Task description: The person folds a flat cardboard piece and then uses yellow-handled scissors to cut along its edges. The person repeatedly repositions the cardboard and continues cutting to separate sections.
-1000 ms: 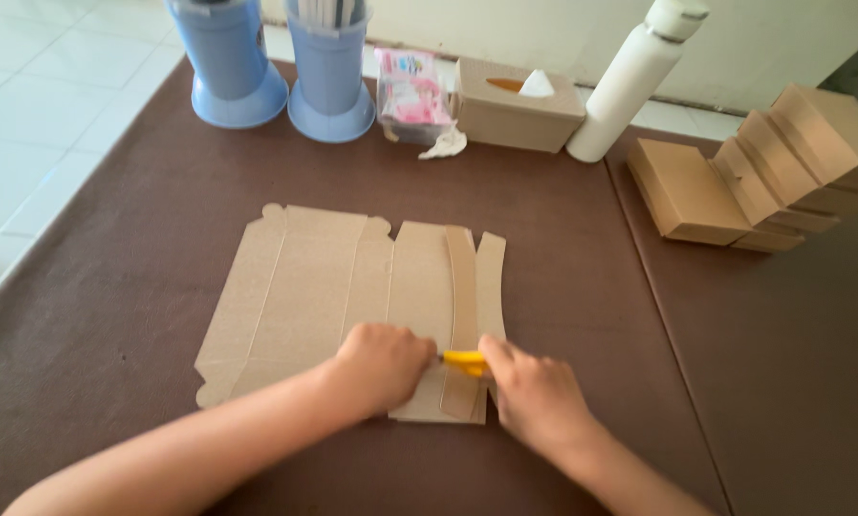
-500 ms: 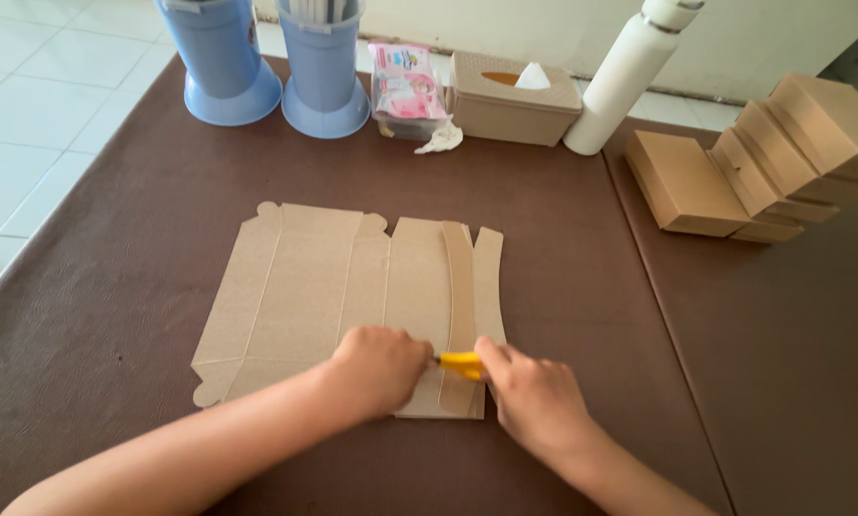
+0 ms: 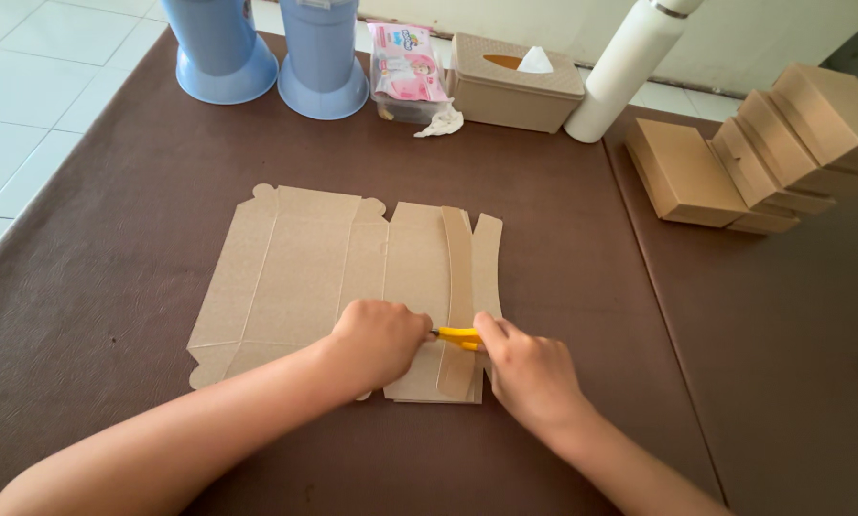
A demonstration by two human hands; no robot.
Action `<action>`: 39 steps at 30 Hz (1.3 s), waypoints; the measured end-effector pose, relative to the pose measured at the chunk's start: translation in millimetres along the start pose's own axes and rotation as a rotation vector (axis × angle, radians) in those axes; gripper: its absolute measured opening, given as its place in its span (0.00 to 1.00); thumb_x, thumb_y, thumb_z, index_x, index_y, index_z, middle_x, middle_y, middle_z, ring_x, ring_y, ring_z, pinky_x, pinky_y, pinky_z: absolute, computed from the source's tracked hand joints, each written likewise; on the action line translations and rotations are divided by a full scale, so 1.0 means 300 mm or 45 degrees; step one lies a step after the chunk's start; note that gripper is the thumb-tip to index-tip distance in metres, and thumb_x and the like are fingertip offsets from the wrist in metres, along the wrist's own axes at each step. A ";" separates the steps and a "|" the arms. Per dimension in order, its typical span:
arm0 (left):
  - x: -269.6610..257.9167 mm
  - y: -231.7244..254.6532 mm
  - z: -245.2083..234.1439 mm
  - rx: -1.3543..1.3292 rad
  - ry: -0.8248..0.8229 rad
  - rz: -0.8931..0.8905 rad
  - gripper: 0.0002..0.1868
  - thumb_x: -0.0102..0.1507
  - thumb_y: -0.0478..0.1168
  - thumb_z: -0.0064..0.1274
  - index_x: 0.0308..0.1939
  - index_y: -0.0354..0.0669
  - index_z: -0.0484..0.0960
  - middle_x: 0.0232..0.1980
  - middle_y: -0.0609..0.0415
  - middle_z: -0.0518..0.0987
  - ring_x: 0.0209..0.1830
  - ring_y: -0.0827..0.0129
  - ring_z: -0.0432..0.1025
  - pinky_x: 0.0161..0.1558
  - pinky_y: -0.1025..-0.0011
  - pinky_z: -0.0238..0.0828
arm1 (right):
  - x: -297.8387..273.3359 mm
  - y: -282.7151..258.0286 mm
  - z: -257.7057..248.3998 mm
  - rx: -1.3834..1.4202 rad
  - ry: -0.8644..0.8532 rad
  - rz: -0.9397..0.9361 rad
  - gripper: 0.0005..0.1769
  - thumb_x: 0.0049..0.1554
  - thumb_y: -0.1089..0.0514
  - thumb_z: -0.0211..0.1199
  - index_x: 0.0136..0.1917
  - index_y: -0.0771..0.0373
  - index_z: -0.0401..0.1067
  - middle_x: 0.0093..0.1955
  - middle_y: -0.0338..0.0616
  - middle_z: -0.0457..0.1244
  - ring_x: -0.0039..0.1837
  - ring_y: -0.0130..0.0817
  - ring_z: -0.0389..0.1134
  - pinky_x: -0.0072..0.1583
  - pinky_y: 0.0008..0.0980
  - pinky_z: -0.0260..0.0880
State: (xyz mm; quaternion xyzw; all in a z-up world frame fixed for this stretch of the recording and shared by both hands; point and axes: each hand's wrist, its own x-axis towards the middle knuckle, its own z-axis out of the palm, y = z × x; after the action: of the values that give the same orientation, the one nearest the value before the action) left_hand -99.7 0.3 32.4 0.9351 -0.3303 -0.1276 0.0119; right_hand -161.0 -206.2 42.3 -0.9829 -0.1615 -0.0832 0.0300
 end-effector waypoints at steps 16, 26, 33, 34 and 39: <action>-0.013 0.014 0.014 -0.028 -0.076 0.025 0.11 0.69 0.47 0.47 0.50 0.50 0.81 0.41 0.50 0.84 0.43 0.54 0.81 0.41 0.59 0.77 | -0.031 -0.009 -0.005 0.050 -0.067 -0.004 0.08 0.56 0.63 0.58 0.50 0.58 0.63 0.42 0.45 0.69 0.38 0.52 0.73 0.37 0.51 0.73; 0.066 -0.044 0.028 0.071 0.093 -0.042 0.11 0.66 0.42 0.49 0.51 0.51 0.82 0.41 0.50 0.84 0.42 0.54 0.81 0.41 0.60 0.80 | 0.045 0.016 0.024 -0.007 0.049 -0.012 0.17 0.52 0.69 0.56 0.54 0.59 0.62 0.49 0.43 0.69 0.42 0.53 0.73 0.40 0.50 0.74; 0.093 -0.144 -0.007 -0.468 0.339 0.050 0.20 0.71 0.55 0.45 0.43 0.42 0.80 0.34 0.44 0.83 0.35 0.50 0.79 0.38 0.55 0.74 | 0.049 0.124 -0.016 0.819 0.247 0.231 0.25 0.55 0.55 0.63 0.65 0.60 0.65 0.51 0.41 0.69 0.32 0.32 0.68 0.37 0.32 0.72; 0.102 -0.154 -0.010 -0.605 0.344 0.036 0.21 0.71 0.55 0.47 0.40 0.40 0.79 0.32 0.43 0.83 0.32 0.51 0.78 0.36 0.56 0.73 | 0.049 0.149 -0.017 1.004 0.126 0.344 0.23 0.58 0.54 0.61 0.66 0.59 0.67 0.50 0.41 0.70 0.32 0.28 0.66 0.37 0.29 0.69; 0.131 -0.132 -0.001 -1.347 0.255 0.056 0.20 0.65 0.49 0.56 0.32 0.35 0.70 0.30 0.47 0.84 0.23 0.66 0.79 0.26 0.67 0.77 | 0.067 0.231 0.024 1.488 -0.337 0.640 0.21 0.63 0.55 0.54 0.68 0.58 0.71 0.49 0.41 0.71 0.33 0.23 0.64 0.34 0.24 0.63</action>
State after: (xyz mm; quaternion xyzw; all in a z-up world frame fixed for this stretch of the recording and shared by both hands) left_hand -45.7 6.9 19.2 0.8018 -0.2378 -0.1864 0.5155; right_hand -118.8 -264.9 36.3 -0.8145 0.0525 0.1497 0.5581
